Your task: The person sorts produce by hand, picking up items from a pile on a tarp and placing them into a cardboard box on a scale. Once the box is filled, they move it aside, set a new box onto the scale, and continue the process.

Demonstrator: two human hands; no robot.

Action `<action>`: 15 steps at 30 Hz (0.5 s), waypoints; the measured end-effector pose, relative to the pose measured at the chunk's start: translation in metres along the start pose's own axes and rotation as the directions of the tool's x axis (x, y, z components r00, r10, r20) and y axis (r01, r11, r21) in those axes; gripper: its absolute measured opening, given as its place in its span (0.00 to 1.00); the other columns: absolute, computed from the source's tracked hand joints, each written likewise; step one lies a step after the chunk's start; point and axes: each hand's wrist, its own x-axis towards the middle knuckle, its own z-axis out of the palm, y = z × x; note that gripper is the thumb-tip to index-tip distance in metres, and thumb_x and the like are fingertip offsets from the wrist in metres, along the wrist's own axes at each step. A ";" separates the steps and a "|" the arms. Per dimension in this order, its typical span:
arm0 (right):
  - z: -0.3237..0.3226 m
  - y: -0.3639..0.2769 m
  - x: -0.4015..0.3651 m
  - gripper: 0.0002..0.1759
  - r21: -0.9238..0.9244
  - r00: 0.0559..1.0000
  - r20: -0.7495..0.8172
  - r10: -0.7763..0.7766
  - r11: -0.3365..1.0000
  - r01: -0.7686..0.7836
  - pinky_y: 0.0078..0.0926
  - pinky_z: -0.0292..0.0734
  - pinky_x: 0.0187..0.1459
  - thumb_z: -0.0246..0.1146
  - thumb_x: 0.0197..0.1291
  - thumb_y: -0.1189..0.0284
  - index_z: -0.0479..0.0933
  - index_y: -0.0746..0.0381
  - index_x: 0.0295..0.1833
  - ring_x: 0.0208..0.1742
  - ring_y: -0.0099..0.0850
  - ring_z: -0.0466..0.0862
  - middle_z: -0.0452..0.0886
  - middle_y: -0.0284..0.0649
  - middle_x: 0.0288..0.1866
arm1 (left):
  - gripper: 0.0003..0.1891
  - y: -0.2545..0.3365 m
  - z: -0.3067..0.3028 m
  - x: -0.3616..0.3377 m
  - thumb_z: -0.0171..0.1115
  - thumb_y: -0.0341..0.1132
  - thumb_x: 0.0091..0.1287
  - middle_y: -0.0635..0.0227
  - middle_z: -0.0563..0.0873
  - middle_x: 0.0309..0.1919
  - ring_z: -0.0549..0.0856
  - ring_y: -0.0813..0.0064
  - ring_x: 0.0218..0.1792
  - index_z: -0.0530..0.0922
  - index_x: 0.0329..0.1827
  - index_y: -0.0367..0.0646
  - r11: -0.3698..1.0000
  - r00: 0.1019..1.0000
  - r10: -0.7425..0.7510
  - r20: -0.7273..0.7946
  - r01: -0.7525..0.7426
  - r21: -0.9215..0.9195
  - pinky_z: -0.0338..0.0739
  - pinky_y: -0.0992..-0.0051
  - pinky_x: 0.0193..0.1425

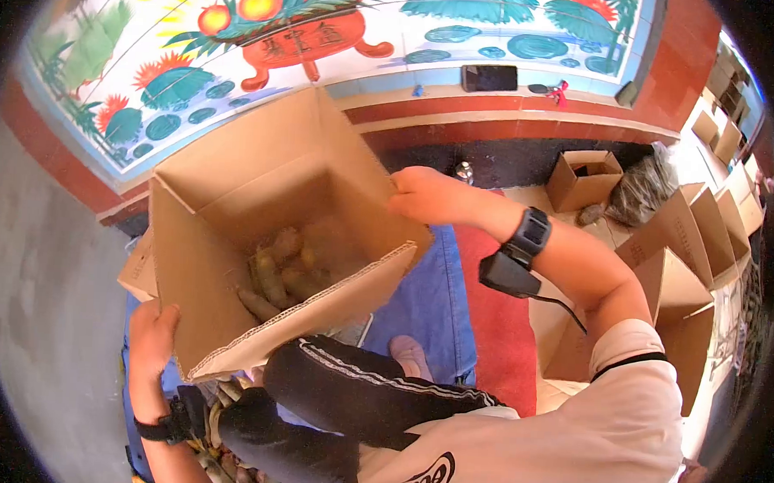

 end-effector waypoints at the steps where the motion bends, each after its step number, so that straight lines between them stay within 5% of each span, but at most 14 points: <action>1: -0.008 0.004 -0.011 0.19 -0.002 1.000 -0.013 0.012 1.000 -0.012 0.44 0.74 0.39 0.54 0.50 0.65 0.77 0.73 0.28 0.36 0.55 0.80 0.77 0.62 0.30 | 0.14 0.014 0.005 0.007 0.50 0.35 0.58 0.52 0.75 0.17 0.74 0.65 0.21 0.74 0.29 0.28 0.995 0.999 0.037 -0.016 -0.038 -0.089 0.68 0.64 0.29; 7: -0.046 0.044 -0.081 0.19 -0.087 0.980 -0.120 0.160 0.981 -0.171 0.44 0.74 0.38 0.53 0.51 0.65 0.76 0.74 0.29 0.36 0.55 0.80 0.76 0.63 0.30 | 0.13 0.055 0.052 0.053 0.52 0.35 0.58 0.52 0.80 0.22 0.79 0.65 0.25 0.78 0.32 0.31 0.952 0.967 0.151 0.203 -0.087 -0.294 0.72 0.67 0.33; 10: -0.066 0.058 -0.120 0.18 -0.122 0.953 -0.152 0.261 0.952 -0.280 0.43 0.74 0.37 0.54 0.51 0.65 0.76 0.74 0.30 0.35 0.55 0.80 0.76 0.63 0.30 | 0.14 0.099 0.077 0.050 0.54 0.36 0.58 0.49 0.82 0.24 0.82 0.57 0.26 0.79 0.31 0.32 0.962 0.943 0.260 0.207 -0.234 -0.141 0.73 0.64 0.33; 12: -0.074 0.071 -0.146 0.16 -0.073 0.937 -0.157 0.312 0.943 -0.326 0.37 0.71 0.36 0.56 0.53 0.69 0.74 0.73 0.39 0.32 0.42 0.80 0.77 0.58 0.30 | 0.14 0.113 0.102 0.051 0.54 0.38 0.58 0.47 0.82 0.25 0.82 0.53 0.28 0.80 0.30 0.33 0.968 0.929 0.239 0.283 -0.207 -0.139 0.73 0.62 0.34; 15: -0.089 0.059 -0.175 0.15 -0.118 0.887 -0.196 0.417 0.888 -0.444 0.42 0.73 0.37 0.55 0.51 0.69 0.75 0.72 0.35 0.35 0.53 0.79 0.76 0.62 0.31 | 0.16 0.129 0.140 0.046 0.55 0.41 0.57 0.45 0.82 0.28 0.82 0.47 0.32 0.81 0.29 0.34 0.968 0.894 0.251 0.372 -0.224 -0.113 0.74 0.59 0.37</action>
